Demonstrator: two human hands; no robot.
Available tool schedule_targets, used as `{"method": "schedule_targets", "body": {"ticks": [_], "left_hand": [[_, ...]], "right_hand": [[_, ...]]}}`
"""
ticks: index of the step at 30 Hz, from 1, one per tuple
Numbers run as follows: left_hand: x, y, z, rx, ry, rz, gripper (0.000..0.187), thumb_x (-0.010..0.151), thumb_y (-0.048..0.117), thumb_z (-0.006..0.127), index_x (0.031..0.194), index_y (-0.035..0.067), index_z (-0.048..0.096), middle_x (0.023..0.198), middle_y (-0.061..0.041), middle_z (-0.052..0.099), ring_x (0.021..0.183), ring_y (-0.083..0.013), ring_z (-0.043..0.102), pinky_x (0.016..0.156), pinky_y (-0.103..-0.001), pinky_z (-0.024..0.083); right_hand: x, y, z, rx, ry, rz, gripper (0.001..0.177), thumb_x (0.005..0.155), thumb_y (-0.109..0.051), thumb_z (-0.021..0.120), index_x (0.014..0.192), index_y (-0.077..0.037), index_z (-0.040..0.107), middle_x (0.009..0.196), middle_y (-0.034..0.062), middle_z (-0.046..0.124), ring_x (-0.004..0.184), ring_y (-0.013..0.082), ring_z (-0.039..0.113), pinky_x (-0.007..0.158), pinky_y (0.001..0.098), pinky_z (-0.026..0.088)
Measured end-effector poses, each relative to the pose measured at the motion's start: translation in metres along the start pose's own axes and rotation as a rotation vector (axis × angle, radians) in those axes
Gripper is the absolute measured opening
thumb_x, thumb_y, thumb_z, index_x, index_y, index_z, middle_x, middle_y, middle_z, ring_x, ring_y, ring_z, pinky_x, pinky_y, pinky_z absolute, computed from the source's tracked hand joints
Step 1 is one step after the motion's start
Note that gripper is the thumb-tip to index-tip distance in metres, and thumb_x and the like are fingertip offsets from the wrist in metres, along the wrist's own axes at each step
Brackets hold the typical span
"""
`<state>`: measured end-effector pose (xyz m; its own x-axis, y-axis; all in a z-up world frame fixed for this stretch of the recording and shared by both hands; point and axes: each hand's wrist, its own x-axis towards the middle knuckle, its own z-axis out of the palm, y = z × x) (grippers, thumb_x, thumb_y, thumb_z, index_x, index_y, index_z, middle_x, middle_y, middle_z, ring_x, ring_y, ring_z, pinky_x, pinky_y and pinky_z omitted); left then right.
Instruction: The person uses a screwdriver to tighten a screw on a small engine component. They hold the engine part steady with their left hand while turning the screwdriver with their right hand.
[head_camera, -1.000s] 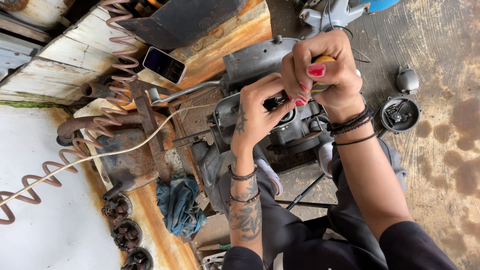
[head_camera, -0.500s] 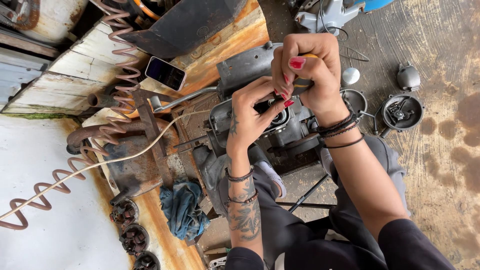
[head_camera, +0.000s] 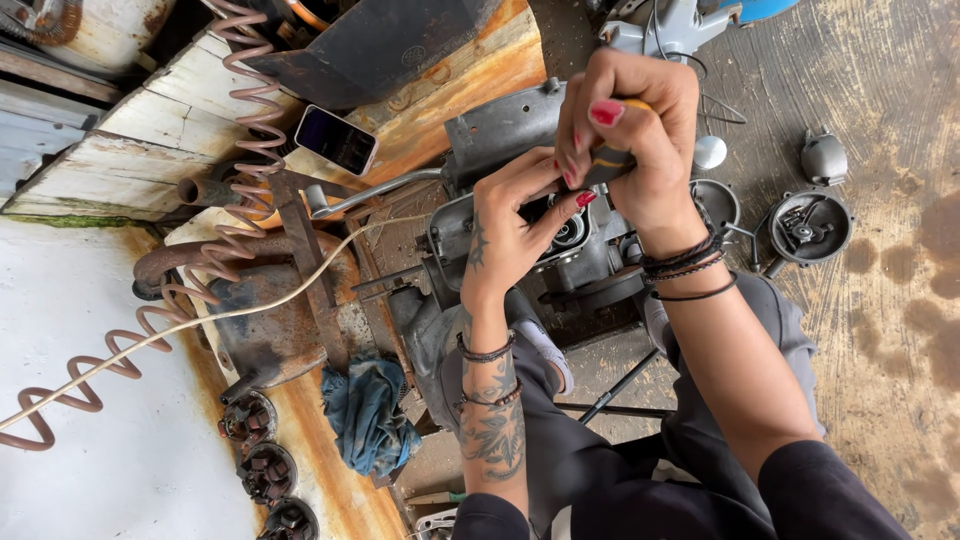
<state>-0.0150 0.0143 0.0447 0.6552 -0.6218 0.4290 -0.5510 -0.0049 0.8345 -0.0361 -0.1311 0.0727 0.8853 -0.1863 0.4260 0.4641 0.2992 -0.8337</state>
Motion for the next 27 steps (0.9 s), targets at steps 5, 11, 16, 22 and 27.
{"method": "schedule_targets", "body": {"ticks": [5,11,16,22,27], "left_hand": [[-0.005,-0.01,0.003,0.018,0.006,-0.021,0.012,0.1,0.01,0.069,0.106,0.0,0.065,0.099,-0.006,0.061,0.077,-0.0153,0.058,0.075,-0.028,0.056],[-0.005,-0.01,0.004,0.034,0.013,-0.026,0.013,0.098,0.01,0.071,0.104,0.0,0.064,0.1,-0.007,0.062,0.079,-0.0163,0.061,0.077,-0.028,0.056],[-0.003,-0.008,0.004,0.004,0.018,-0.02,0.012,0.098,0.009,0.07,0.1,-0.001,0.064,0.101,-0.009,0.063,0.085,-0.0185,0.065,0.081,-0.029,0.059],[-0.002,-0.011,0.0,-0.008,-0.078,-0.005,0.01,0.1,0.006,0.064,0.094,0.002,0.058,0.093,-0.008,0.06,0.083,-0.0211,0.06,0.077,-0.03,0.048],[-0.009,-0.024,0.002,-0.01,-0.076,-0.083,0.022,0.105,0.016,0.058,0.117,-0.002,0.061,0.11,-0.014,0.061,0.093,-0.0223,0.066,0.089,-0.033,0.066]], "right_hand": [[0.003,0.002,-0.001,-0.015,0.055,-0.014,0.021,0.093,-0.019,0.048,0.085,-0.002,0.04,0.061,0.0137,0.044,0.05,0.0196,0.045,0.051,0.0287,0.042],[0.002,0.003,-0.001,-0.007,0.058,0.004,0.019,0.092,-0.019,0.047,0.084,-0.004,0.039,0.064,0.0144,0.044,0.051,0.0184,0.043,0.051,0.028,0.04],[0.003,0.006,-0.006,0.066,0.01,0.042,0.024,0.091,-0.024,0.05,0.079,-0.004,0.042,0.063,0.0108,0.044,0.05,0.0154,0.041,0.05,0.0259,0.037],[0.005,0.013,-0.007,0.202,-0.068,0.056,0.025,0.09,-0.025,0.057,0.091,-0.003,0.046,0.06,0.0075,0.048,0.043,0.0131,0.043,0.044,0.0238,0.042],[0.006,0.012,-0.001,0.054,0.084,0.005,0.026,0.1,-0.028,0.058,0.094,-0.011,0.038,0.076,0.0118,0.048,0.056,0.0182,0.05,0.052,0.0262,0.045]]}}
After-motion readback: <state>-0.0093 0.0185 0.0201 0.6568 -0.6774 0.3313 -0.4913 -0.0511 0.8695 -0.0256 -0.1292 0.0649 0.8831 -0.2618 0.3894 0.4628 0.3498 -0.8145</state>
